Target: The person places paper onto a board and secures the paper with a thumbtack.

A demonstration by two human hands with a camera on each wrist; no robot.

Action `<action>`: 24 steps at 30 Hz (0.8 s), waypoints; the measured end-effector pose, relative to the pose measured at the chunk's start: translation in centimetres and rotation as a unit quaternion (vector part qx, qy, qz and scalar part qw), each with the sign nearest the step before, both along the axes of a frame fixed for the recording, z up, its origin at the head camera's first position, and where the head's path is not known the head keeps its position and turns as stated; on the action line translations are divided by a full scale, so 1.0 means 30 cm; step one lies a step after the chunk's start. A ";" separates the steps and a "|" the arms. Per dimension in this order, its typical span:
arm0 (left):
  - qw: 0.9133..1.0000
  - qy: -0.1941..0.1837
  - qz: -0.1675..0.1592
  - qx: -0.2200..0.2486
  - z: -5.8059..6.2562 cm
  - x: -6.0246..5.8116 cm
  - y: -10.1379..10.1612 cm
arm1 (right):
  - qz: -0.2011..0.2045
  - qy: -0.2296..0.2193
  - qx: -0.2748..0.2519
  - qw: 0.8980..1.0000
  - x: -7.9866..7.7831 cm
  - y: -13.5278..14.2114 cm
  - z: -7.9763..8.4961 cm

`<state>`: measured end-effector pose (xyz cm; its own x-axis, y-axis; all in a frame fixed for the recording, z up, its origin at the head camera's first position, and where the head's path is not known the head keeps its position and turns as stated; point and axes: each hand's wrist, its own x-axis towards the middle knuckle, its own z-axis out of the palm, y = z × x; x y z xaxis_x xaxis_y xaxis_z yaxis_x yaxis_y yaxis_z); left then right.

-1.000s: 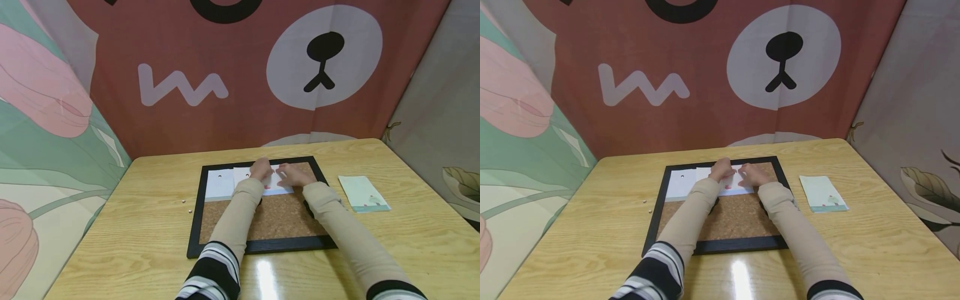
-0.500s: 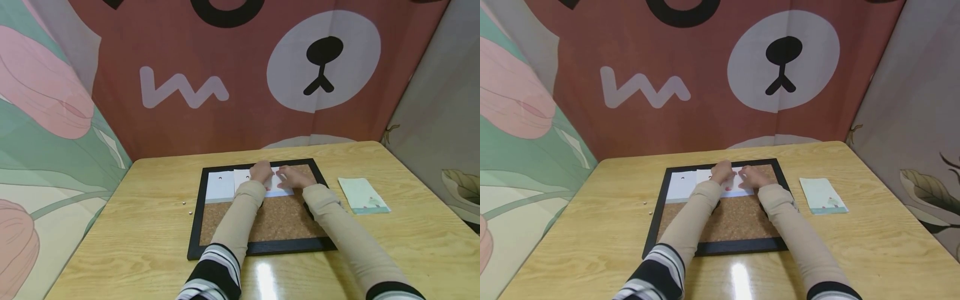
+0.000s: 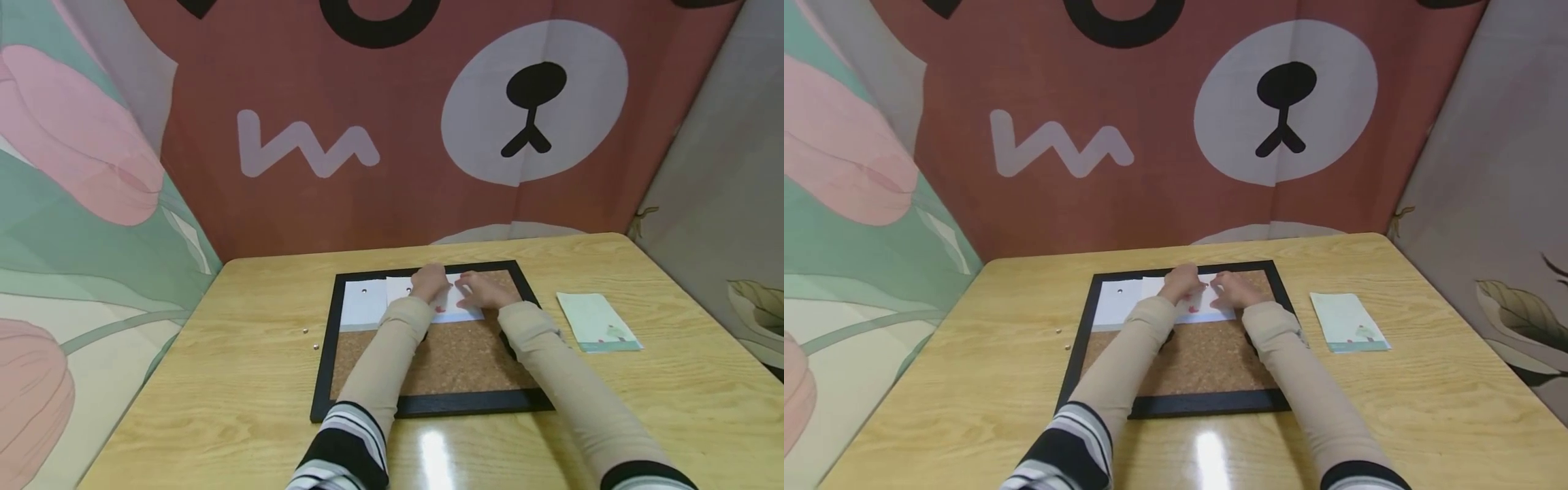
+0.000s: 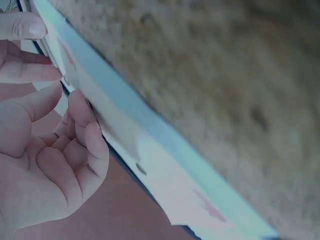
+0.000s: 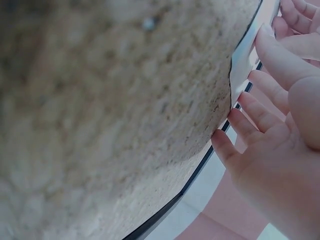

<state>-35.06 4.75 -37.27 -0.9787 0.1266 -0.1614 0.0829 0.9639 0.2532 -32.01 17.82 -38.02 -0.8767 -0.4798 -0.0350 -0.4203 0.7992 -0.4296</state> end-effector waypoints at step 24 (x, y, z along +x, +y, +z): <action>0.984 0.013 -0.153 -0.085 0.019 0.046 -0.070 | 0.011 0.013 0.002 1.000 -0.005 0.010 -0.012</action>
<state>-33.69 2.66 -36.70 -0.9027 0.3904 -0.1807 0.3812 0.9206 0.0846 -32.17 18.11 -38.37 -0.8664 -0.4991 -0.0152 -0.4488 0.7916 -0.4146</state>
